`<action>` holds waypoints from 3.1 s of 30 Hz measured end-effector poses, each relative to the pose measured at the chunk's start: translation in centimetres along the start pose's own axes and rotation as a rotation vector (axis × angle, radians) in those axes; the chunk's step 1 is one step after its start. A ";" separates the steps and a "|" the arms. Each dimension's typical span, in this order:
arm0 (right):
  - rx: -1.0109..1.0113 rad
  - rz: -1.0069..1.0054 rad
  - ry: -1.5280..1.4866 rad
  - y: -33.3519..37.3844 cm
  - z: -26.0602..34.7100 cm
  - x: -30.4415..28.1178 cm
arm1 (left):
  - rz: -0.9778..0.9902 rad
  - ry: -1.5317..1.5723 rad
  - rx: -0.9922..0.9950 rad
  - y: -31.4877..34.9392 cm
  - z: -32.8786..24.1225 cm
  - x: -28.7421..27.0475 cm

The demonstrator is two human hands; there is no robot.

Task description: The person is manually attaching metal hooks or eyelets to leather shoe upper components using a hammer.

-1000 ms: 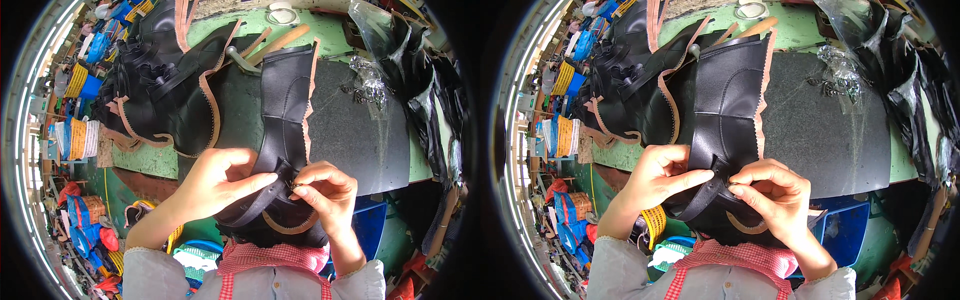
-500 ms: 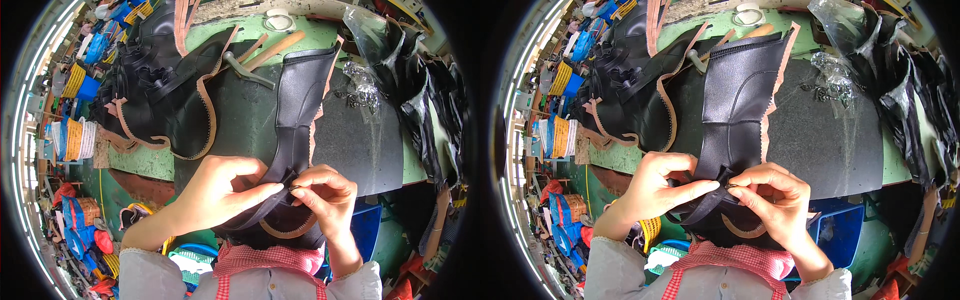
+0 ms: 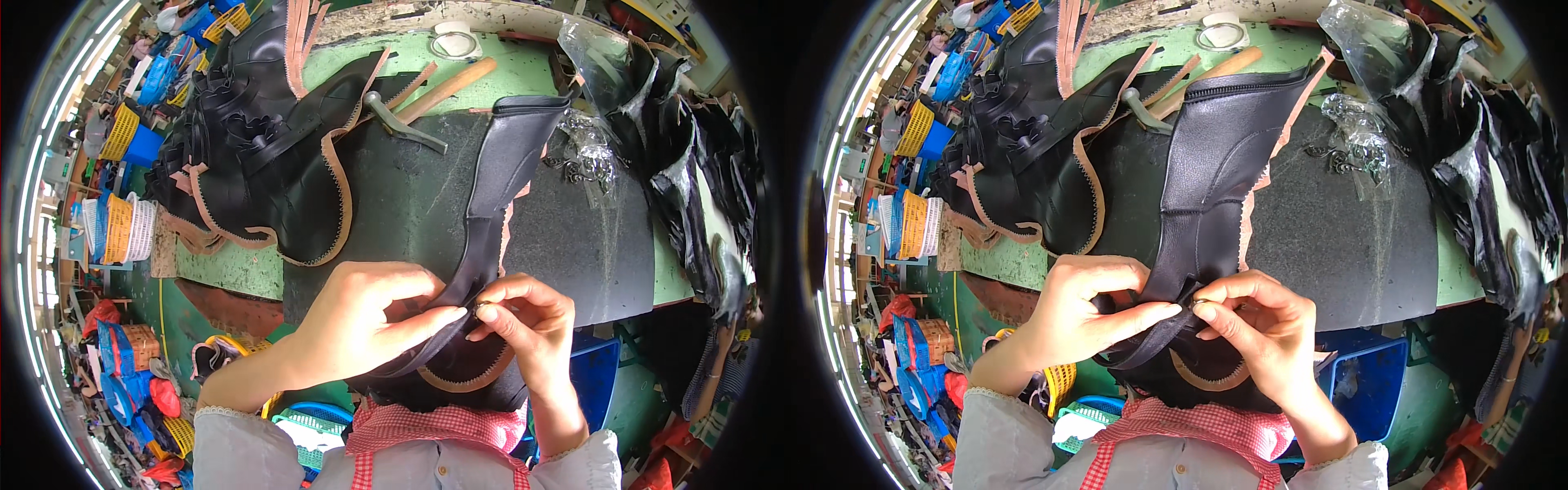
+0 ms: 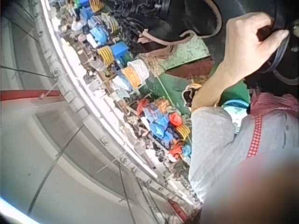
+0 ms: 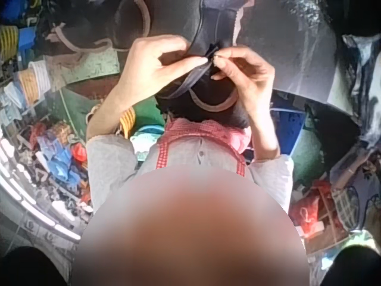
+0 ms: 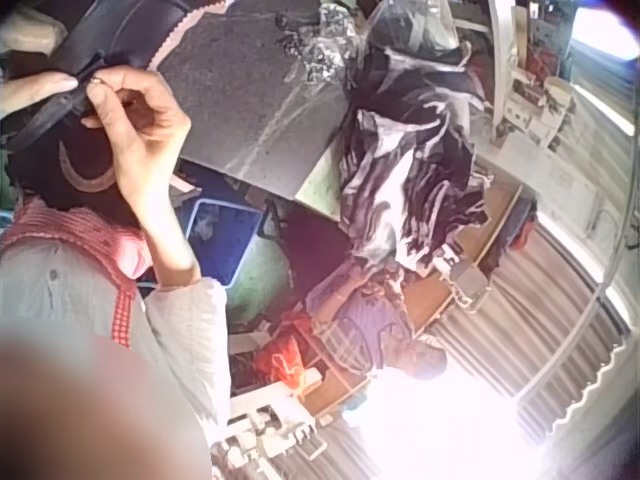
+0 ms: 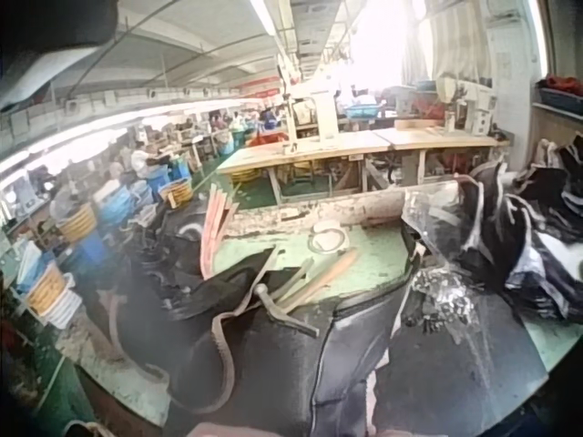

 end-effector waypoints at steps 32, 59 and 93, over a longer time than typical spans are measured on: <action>-0.564 0.841 1.011 -4.2 5.0 0.9 | 0.112 -0.079 -0.096 -0.2 -1.9 0.1; -0.444 0.790 0.964 -1.7 6.8 0.4 | -0.244 -0.549 0.670 1.7 -4.0 2.0; -0.993 0.607 0.986 -4.1 5.7 -0.1 | 0.309 0.339 -0.454 -1.3 -2.0 -2.7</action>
Point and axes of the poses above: each hand's wrist, its own y-axis away from the middle knuckle, its own x-axis out of the palm, z = x × y, the point moved 3 cm from there along -y, towards the middle knuckle, and after that the axes turned 14 degrees about -x, right-handed, at the moved point
